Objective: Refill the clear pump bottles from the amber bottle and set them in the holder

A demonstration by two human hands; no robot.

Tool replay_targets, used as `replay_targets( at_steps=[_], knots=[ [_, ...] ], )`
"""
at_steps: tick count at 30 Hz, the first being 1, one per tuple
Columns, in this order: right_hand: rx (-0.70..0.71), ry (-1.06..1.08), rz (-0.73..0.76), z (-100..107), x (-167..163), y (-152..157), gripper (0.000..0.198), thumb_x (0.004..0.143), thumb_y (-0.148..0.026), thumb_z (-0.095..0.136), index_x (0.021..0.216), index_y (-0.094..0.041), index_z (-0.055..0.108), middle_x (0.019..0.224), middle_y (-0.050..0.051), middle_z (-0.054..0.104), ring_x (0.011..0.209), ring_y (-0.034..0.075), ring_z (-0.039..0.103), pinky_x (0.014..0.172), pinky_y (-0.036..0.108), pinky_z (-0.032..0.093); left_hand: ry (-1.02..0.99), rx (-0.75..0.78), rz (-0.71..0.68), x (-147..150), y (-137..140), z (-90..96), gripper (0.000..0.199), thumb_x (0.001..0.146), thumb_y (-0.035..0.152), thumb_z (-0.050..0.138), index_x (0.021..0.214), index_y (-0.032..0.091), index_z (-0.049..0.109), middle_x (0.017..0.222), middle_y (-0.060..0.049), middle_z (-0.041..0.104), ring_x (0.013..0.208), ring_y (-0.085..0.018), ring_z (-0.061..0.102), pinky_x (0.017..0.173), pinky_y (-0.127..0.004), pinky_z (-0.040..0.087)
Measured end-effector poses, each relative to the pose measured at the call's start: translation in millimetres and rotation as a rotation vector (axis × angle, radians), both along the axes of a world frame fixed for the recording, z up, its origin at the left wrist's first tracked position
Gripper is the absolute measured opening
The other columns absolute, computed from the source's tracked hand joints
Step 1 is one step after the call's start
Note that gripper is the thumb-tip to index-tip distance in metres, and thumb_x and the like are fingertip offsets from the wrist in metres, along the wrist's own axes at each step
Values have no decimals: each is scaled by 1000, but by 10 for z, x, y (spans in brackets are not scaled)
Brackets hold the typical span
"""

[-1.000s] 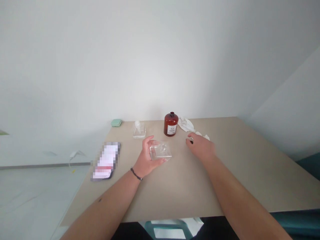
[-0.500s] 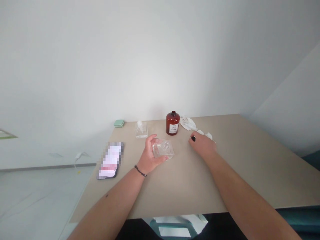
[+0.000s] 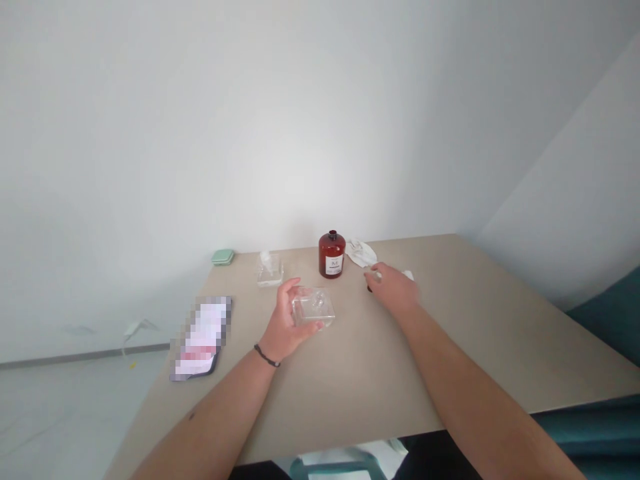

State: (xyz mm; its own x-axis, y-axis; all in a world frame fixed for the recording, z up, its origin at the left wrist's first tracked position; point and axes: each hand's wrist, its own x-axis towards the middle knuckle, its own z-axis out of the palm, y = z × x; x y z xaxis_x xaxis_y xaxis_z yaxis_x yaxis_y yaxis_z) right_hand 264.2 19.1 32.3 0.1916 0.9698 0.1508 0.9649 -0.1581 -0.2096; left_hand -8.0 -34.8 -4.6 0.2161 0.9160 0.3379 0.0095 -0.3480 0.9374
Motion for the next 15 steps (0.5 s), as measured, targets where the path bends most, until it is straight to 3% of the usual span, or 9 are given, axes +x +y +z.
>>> replay_targets(
  at_steps=[2, 5, 10, 15],
  knots=[
    [114, -40, -18, 8, 67, 72, 41, 97, -44, 40, 121, -22, 65, 119, 14, 69, 108, 31, 63, 89, 42, 45, 7, 11, -3, -5, 8, -19, 89, 69, 36, 85, 137, 28, 29, 119, -6, 57, 110, -24, 59, 95, -41, 48],
    [178, -71, 0, -54, 152, 198, 37, 97, -38, 43, 122, -22, 66, 126, 15, 66, 118, 34, 57, 99, 48, 39, 22, 19, 6, -10, 12, -32, 89, 69, 36, 85, 138, 28, 29, 120, -7, 57, 109, -24, 60, 95, -41, 48],
    [91, -34, 144, -242, 199, 334, 37, 100, -38, 38, 120, -30, 68, 133, 8, 64, 124, 32, 55, 111, 64, 21, 27, 19, 4, -3, 16, -27, 89, 69, 37, 85, 138, 29, 28, 120, -6, 58, 109, -24, 60, 95, -41, 49],
    [8, -13, 163, -282, 199, 360, 39, 100, -42, 38, 115, -32, 71, 130, 8, 66, 121, 33, 57, 110, 71, 13, 31, 23, 5, 7, 11, -25, 89, 69, 38, 86, 137, 28, 29, 119, -6, 58, 106, -23, 61, 93, -41, 49]
  ],
)
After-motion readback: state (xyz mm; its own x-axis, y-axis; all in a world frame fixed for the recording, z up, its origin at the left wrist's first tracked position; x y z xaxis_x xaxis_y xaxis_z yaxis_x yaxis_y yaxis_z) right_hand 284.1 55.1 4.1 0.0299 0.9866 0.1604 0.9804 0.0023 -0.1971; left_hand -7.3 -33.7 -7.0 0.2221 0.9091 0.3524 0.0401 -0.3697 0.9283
